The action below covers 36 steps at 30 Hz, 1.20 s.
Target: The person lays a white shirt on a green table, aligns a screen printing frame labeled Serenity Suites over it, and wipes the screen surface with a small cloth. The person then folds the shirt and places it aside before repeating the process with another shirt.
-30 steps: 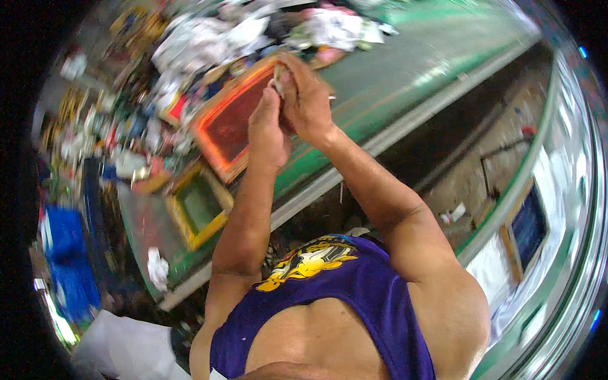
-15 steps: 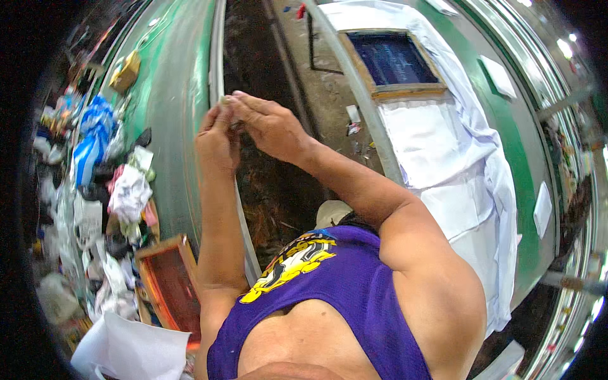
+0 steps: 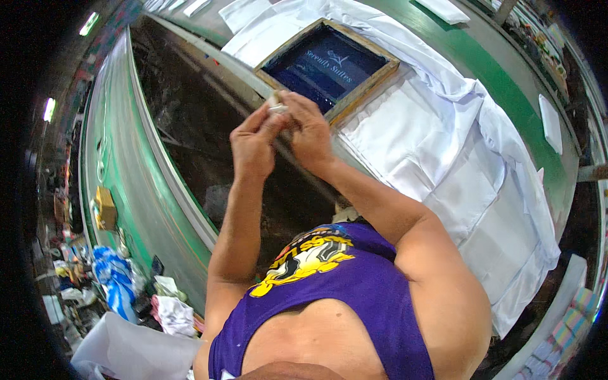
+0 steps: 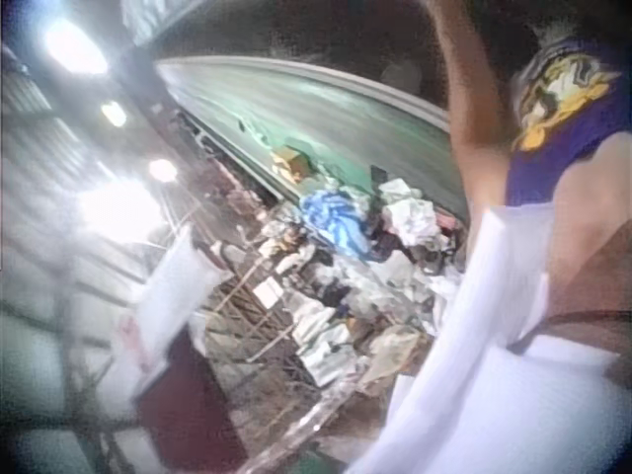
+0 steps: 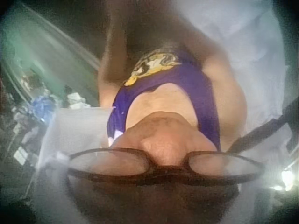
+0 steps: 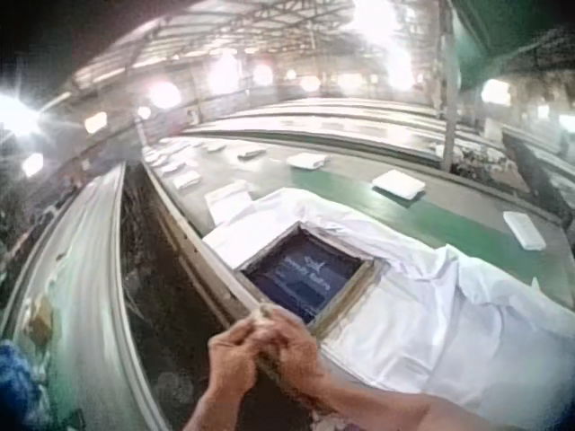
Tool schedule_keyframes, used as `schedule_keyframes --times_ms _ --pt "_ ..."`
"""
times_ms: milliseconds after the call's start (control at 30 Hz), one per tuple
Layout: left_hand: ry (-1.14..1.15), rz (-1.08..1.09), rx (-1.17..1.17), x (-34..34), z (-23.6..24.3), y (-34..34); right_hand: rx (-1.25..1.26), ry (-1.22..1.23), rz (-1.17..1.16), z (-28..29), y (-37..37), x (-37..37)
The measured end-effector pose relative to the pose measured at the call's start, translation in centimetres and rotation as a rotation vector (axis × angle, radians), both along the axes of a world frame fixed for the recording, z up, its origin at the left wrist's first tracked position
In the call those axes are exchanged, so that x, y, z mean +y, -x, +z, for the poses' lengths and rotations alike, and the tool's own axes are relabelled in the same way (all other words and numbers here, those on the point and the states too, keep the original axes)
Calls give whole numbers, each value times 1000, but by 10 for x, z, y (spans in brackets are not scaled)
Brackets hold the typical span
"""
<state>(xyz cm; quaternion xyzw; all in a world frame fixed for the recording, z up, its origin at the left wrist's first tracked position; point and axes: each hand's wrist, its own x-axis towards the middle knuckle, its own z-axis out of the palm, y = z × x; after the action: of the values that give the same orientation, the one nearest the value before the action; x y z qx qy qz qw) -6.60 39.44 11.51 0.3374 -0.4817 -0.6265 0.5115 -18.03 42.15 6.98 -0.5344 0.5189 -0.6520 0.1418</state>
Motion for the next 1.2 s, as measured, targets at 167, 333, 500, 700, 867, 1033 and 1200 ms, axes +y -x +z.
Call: schedule_keyframes --times_ms 167,333,500,700,867,1033,1200 --pt "124 -217 -183 -52 -2 66 -699 -85 138 20 55 -12" --pt "676 -239 -527 -141 -20 119 -221 -311 39 14 132 -53" --pt "911 -36 -685 -298 -22 154 840 -661 -341 1 254 -88" --pt "1101 -200 -919 -347 -79 216 834 -995 -239 -30 306 -111" --pt "1071 -239 -1125 -370 -126 245 835 -1057 -76 -23 321 -120" --pt "924 -136 -1347 -364 -142 262 788 -1021 -23 -27 329 -124" --pt "764 -133 -1417 -348 -149 276 784 -912 -15 -38 338 -121"
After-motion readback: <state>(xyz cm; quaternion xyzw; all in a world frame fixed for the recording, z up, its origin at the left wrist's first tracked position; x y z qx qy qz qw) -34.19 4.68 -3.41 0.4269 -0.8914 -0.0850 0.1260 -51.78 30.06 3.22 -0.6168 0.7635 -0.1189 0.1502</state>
